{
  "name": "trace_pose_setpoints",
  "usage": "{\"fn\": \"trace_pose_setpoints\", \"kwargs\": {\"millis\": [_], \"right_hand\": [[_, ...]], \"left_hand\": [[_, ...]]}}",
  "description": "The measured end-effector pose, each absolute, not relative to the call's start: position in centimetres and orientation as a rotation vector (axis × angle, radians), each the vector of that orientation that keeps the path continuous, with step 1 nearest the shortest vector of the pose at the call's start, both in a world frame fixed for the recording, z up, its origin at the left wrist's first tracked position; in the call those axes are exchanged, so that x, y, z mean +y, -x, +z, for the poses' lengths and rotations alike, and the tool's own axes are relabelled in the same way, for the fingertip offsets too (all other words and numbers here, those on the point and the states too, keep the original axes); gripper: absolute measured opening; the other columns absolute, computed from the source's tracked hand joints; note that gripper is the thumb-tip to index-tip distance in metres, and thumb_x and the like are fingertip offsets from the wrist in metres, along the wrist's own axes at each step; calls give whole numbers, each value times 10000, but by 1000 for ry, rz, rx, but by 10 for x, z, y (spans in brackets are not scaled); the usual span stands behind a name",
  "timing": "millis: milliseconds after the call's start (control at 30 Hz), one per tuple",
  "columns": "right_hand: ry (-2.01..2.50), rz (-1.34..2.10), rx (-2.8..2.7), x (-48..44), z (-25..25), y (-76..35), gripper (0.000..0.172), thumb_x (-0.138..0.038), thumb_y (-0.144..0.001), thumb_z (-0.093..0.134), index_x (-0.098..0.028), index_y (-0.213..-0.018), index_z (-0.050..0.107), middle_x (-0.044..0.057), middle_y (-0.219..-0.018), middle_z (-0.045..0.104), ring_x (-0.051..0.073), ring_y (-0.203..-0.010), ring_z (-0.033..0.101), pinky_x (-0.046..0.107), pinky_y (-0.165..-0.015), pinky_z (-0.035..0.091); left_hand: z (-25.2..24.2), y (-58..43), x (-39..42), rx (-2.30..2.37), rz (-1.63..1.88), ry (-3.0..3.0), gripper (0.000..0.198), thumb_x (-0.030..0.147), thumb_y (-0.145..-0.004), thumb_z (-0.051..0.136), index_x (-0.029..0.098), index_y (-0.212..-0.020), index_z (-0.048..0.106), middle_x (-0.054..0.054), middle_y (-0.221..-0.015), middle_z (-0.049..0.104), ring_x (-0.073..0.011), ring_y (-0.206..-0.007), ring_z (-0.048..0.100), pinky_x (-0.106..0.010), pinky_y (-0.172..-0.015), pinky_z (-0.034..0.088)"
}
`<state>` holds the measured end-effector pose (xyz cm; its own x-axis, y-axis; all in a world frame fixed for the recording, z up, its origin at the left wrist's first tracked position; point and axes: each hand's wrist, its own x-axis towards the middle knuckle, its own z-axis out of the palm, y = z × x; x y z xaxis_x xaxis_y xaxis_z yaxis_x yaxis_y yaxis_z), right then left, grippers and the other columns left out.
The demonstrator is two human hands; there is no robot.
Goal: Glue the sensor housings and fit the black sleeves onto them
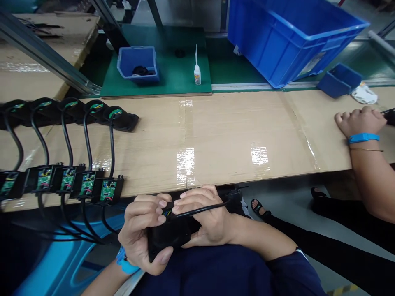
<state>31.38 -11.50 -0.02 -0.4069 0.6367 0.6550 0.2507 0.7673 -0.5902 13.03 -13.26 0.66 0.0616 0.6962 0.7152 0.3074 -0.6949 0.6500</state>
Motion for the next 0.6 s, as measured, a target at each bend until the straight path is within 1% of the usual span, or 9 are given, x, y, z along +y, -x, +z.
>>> {"fn": "trace_pose_setpoints", "kwargs": {"millis": [67,133,200,233,300,367,400,467,600], "right_hand": [[644,566,-2006,-115,2,-313,581,-523,-875,767,-161,-1290,584,115,-1134,757,250,-1181,692,406,-1015,538],[621,606,-2042,-116,7,-314,740,-521,-864,786,-98,-1406,512,191,-1266,708,283,-1290,637,455,-1085,536],[630,628,-2077,-119,14,-320,824,-517,-858,800,-38,-1445,477,240,-1320,675,296,-1310,629,445,-1093,555],[642,630,-2075,-121,18,-324,791,-500,-860,806,-35,-1424,506,227,-1283,700,279,-1249,673,399,-1052,589],[651,606,-2020,-124,24,-334,583,-412,-887,802,-77,-1323,607,144,-1083,778,211,-1005,765,283,-871,653],[656,526,-1920,-125,28,-342,378,-309,-914,780,-124,-1224,672,73,-896,780,167,-793,759,246,-706,650],[674,479,-1874,-124,29,-344,326,-280,-915,774,-138,-1195,687,64,-863,770,169,-767,748,263,-682,645],[750,442,-1823,-120,29,-346,299,-281,-909,777,-163,-1171,695,72,-888,763,196,-818,741,322,-717,642],[797,645,-1836,-110,27,-340,253,-325,-957,728,-180,-1158,679,68,-913,758,195,-845,732,342,-757,614]], "left_hand": [[7,-130,-132,1030,1687,-2015,284,453,-836,646,201,-954,587,-18,-877,516,-191,-823,573,-415,-681,613],[7,-128,-132,1041,1705,-2009,287,461,-829,643,206,-947,588,-16,-861,509,-190,-811,572,-407,-669,610],[7,-126,-131,1045,1719,-2002,287,457,-818,648,204,-942,590,-17,-855,505,-192,-806,570,-402,-665,607],[7,-125,-131,1047,1724,-1999,284,450,-814,652,204,-942,592,-17,-854,503,-194,-805,568,-404,-663,607],[8,-124,-130,1054,1735,-1999,278,441,-807,660,206,-942,597,-16,-850,499,-199,-800,564,-411,-654,607],[8,-123,-130,1052,1756,-2003,270,440,-804,663,213,-938,602,-15,-844,497,-202,-790,561,-415,-640,606],[8,-124,-130,1048,1768,-2005,269,442,-802,665,215,-933,604,-15,-840,495,-202,-786,561,-413,-638,606],[10,-124,-130,1039,1771,-2023,269,444,-798,671,217,-927,608,-12,-836,496,-198,-783,565,-403,-646,606],[12,-127,-131,1040,1742,-2062,264,443,-805,669,213,-919,609,-9,-825,498,-192,-787,562,-398,-646,611]]}}
